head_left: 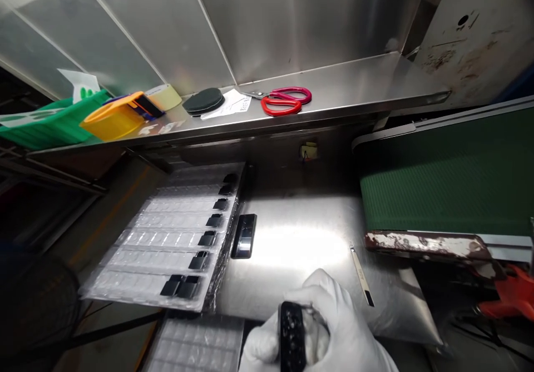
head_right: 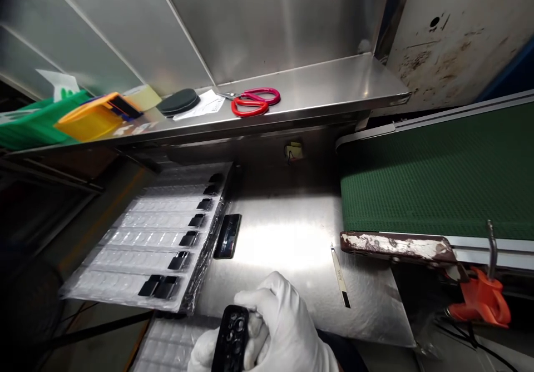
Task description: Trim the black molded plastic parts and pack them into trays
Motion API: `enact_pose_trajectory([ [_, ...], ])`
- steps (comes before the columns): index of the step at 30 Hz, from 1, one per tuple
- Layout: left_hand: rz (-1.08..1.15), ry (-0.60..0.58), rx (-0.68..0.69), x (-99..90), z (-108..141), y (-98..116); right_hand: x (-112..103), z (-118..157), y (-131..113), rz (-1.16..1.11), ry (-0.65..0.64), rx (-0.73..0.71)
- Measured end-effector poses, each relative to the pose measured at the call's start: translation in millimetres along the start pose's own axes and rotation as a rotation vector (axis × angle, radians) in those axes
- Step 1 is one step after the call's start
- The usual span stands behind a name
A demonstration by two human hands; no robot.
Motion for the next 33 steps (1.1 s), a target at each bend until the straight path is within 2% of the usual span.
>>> enact_pose_trajectory([
  [5, 0.053, -0.079, -0.006, -8.3, -4.5, -2.1, 14.2, -1.6, 8.6, 0.087, -0.063, -0.220],
  [7, 0.057, -0.049, 0.010, -12.0, -2.7, 2.4, 18.6, -2.8, 6.0, 0.109, -0.019, -0.271],
  [9, 0.055, -0.012, 0.023, -12.3, 0.4, 10.1, 20.1, -4.8, 2.5, 0.128, 0.069, -0.256],
  [12, -0.042, -0.064, 0.071, 3.8, 4.9, 30.7, 23.1, -9.4, -2.3, 0.167, 0.142, -0.180],
  [14, -0.171, -0.093, 0.119, 16.9, 7.5, 48.1, 29.2, -14.2, -6.5, 0.135, 0.085, -0.168],
  [16, -0.320, -0.002, 0.180, 18.1, 9.9, 67.0, 33.2, -20.1, -1.4, 0.024, 0.021, -0.055],
  [19, -0.516, 0.245, 0.228, -0.1, 16.9, 89.9, 38.6, -23.4, 21.6, -0.337, 0.012, 0.278],
  [21, -0.605, 0.272, 0.202, -9.4, 20.5, 95.3, 46.6, -22.9, 32.2, -0.568, 0.033, 0.424],
  [25, -0.611, 0.136, 0.085, -16.0, 25.8, 93.4, 62.1, -28.3, 33.7, -0.733, 0.010, 0.434],
  [29, -0.485, 0.128, -0.077, -21.6, 33.1, 91.1, 79.8, -32.3, 25.7, -0.817, -0.134, 0.427],
  [33, -0.514, 0.061, -0.088, -15.0, 36.9, 98.8, 86.2, -33.2, 24.9, -0.873, -0.151, 0.442],
])
Point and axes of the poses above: each hand's wrist, its own z-axis away from the middle knuckle, its own x-axis out of the palm, y = z × x, the point moved 8 cm from there along -z, towards the middle knuckle, and after that the axes turned 8 degrees about -z, right-handed, at the moved point
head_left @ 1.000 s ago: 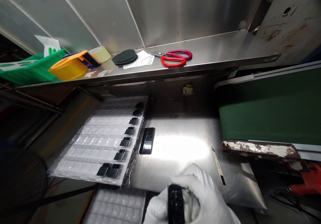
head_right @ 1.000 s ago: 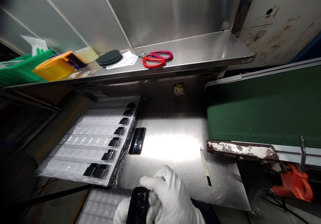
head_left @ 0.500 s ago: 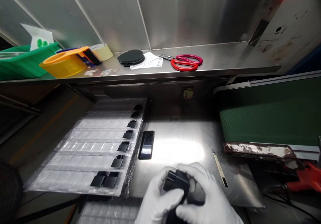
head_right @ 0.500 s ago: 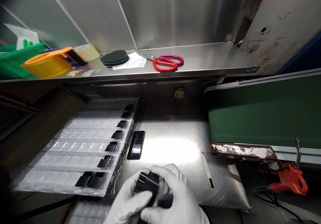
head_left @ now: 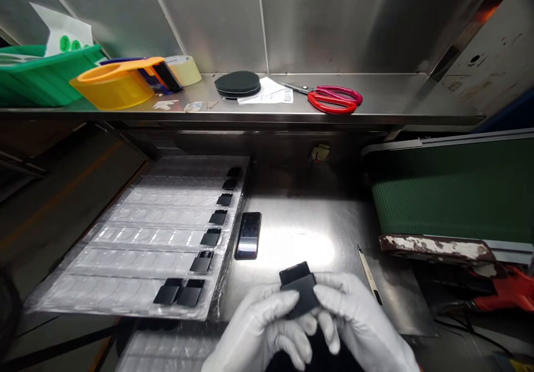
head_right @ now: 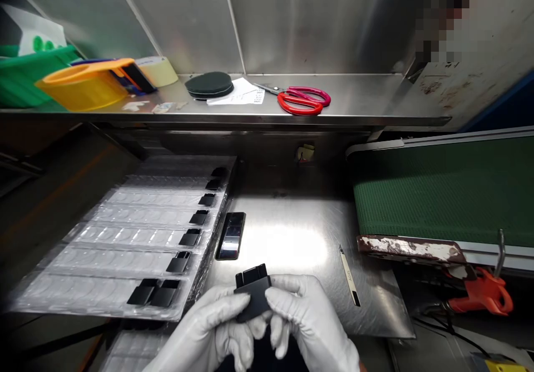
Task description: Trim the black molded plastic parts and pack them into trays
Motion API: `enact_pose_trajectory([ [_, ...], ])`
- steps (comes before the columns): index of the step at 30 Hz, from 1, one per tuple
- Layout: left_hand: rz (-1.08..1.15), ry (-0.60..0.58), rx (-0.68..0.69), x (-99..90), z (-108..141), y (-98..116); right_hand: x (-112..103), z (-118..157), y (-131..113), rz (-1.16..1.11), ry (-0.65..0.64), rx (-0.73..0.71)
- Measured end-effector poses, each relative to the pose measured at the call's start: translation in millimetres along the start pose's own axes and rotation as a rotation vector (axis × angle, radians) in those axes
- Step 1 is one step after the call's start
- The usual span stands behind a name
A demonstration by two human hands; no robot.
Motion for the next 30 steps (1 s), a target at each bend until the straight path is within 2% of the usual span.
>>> enact_pose_trajectory([
  [3, -0.142, -0.003, 0.061, -1.3, 3.9, 10.2, -5.5, -0.4, 4.5, 0.062, 0.075, 0.005],
  [7, -0.294, 0.090, 0.189, -11.4, 10.4, 21.2, -10.2, 0.5, 10.9, 0.106, 0.181, 0.034],
  [10, -0.502, 0.195, 0.473, -18.1, 20.4, 37.0, -8.4, 1.8, -1.5, 0.109, 0.252, -0.133],
  [13, -0.708, 0.276, 0.748, -18.1, 33.3, 49.7, 2.8, 4.2, -20.2, 0.189, 0.230, -0.367],
  [15, -0.777, 0.320, 0.856, -18.9, 38.8, 56.2, 8.7, 4.3, -25.5, 0.227, 0.218, -0.443],
  [17, -0.829, 0.338, 0.909, -19.9, 40.2, 62.2, 8.4, 1.9, -23.8, 0.196, 0.234, -0.443],
  [20, -0.861, 0.309, 0.930, -21.2, 37.8, 69.0, 1.4, -6.3, -5.7, 0.030, 0.251, -0.291],
  [23, -0.816, 0.313, 0.877, -26.1, 34.1, 71.8, 0.0, -13.5, 9.4, -0.124, 0.189, -0.180],
  [27, -0.694, 0.347, 0.625, -34.7, 24.3, 65.7, 3.2, -20.0, 8.0, -0.163, 0.073, -0.220],
  [30, -0.591, 0.246, 0.472, -30.2, 17.5, 60.2, -0.2, -24.1, 9.6, -0.106, 0.121, -0.194],
])
Point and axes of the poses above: each hand's wrist, its own z-axis away from the middle knuckle, its own x-axis out of the palm, y = z × x, the point moved 8 cm from there along -z, towards the middle knuckle, and after that the axes turned 8 degrees about -z, right-handed, at the moved point
